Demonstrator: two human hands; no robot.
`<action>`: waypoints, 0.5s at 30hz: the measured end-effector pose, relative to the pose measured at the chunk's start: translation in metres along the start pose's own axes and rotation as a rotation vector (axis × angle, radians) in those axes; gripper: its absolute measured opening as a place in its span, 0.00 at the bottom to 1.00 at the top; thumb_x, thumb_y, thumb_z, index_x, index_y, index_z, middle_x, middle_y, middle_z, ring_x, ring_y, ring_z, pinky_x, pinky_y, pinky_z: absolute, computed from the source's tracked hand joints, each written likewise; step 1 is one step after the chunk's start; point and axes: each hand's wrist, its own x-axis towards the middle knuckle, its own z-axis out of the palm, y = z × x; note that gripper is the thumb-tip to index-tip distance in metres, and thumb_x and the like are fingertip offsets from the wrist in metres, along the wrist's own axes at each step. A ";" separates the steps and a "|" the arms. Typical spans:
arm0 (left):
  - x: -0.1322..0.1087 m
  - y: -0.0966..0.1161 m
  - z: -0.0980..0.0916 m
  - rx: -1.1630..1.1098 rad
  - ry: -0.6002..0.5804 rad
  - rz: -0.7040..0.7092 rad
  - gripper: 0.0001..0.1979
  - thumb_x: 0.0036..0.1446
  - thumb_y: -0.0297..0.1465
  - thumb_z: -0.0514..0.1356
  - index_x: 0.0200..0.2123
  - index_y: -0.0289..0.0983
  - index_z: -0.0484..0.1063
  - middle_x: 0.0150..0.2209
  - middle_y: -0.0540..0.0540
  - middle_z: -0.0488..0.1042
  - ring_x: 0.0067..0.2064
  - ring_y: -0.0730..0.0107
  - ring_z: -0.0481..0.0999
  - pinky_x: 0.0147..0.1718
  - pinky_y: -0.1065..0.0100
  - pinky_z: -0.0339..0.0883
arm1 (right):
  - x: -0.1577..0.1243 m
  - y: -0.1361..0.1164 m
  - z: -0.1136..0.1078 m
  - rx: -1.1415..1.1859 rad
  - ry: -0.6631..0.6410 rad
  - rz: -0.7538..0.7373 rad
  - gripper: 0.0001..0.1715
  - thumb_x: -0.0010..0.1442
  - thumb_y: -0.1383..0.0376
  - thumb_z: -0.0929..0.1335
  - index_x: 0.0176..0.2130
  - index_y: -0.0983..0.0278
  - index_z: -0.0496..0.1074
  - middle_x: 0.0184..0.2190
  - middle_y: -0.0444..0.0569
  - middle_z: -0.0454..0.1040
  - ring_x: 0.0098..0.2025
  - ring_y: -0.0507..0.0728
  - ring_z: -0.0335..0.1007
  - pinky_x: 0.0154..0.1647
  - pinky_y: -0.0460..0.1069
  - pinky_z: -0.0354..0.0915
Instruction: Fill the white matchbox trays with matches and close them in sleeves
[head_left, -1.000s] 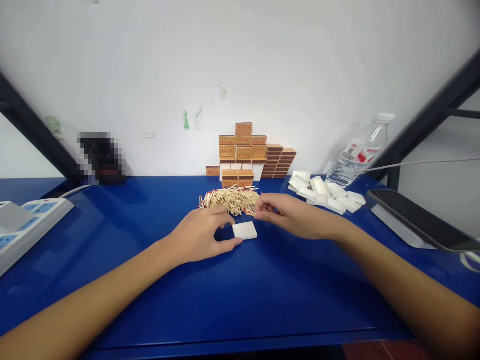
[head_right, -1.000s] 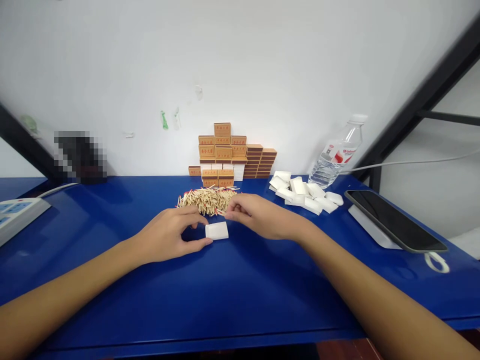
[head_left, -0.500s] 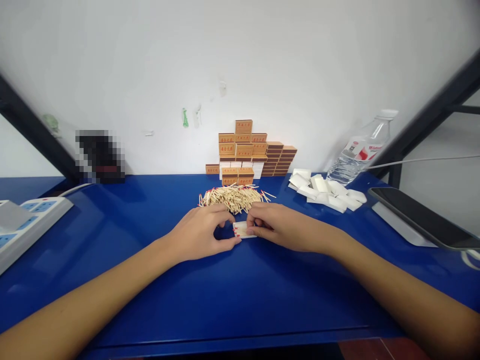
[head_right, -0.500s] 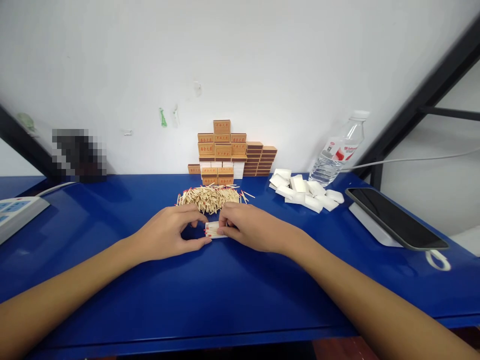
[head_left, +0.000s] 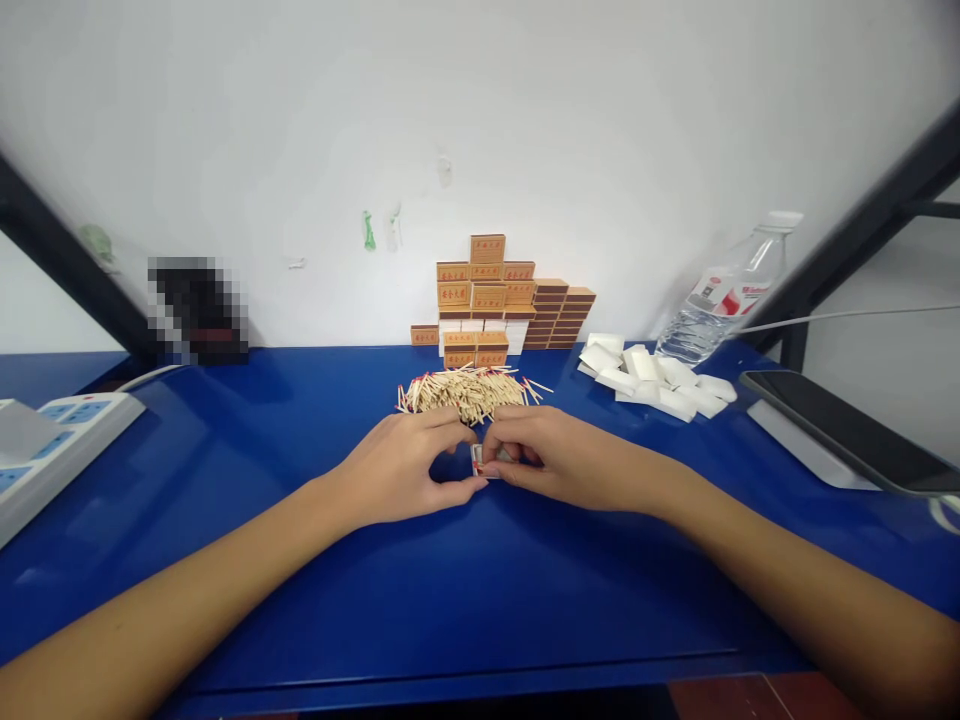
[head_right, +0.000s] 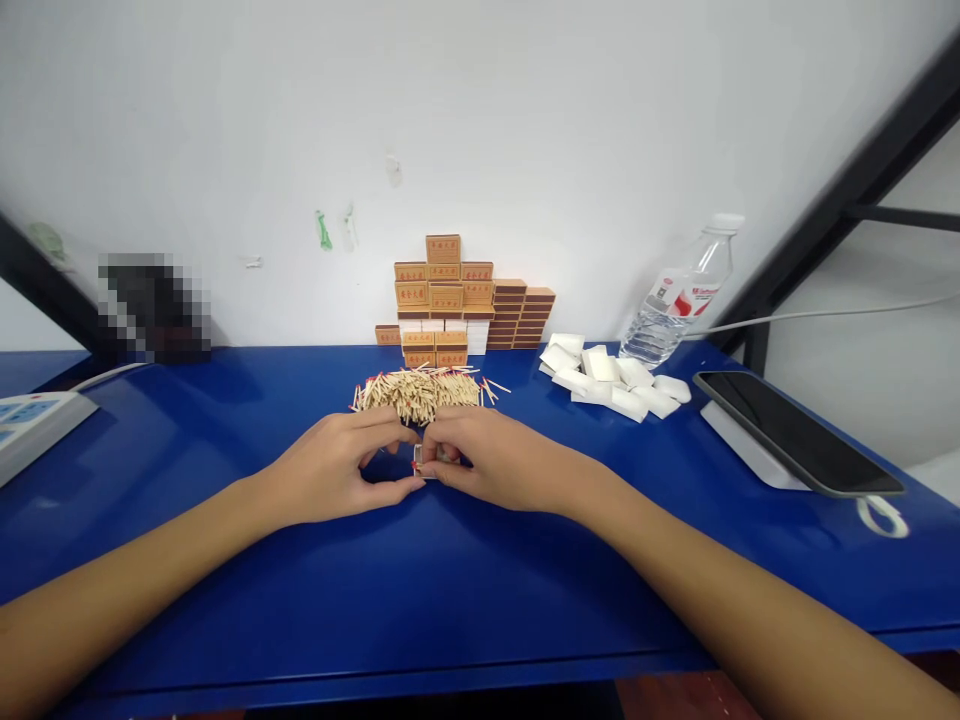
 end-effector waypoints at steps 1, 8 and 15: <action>0.000 0.000 0.000 0.001 0.002 -0.002 0.11 0.62 0.40 0.65 0.42 0.38 0.78 0.37 0.50 0.76 0.31 0.72 0.72 0.30 0.67 0.64 | 0.000 0.001 -0.001 -0.008 0.002 -0.001 0.07 0.69 0.64 0.69 0.38 0.63 0.75 0.34 0.45 0.71 0.34 0.52 0.64 0.35 0.48 0.59; 0.001 0.000 -0.001 0.005 0.019 0.006 0.12 0.63 0.40 0.65 0.43 0.38 0.79 0.37 0.49 0.76 0.31 0.72 0.72 0.30 0.67 0.65 | -0.002 0.001 -0.006 -0.015 -0.006 -0.003 0.04 0.66 0.68 0.70 0.41 0.62 0.78 0.37 0.46 0.73 0.35 0.52 0.67 0.37 0.48 0.62; 0.000 0.002 0.000 0.002 0.006 0.016 0.12 0.62 0.40 0.65 0.43 0.38 0.78 0.36 0.50 0.76 0.31 0.72 0.73 0.29 0.67 0.65 | -0.001 -0.004 -0.002 0.011 -0.012 0.018 0.05 0.67 0.66 0.70 0.40 0.62 0.79 0.35 0.45 0.72 0.33 0.51 0.66 0.35 0.48 0.62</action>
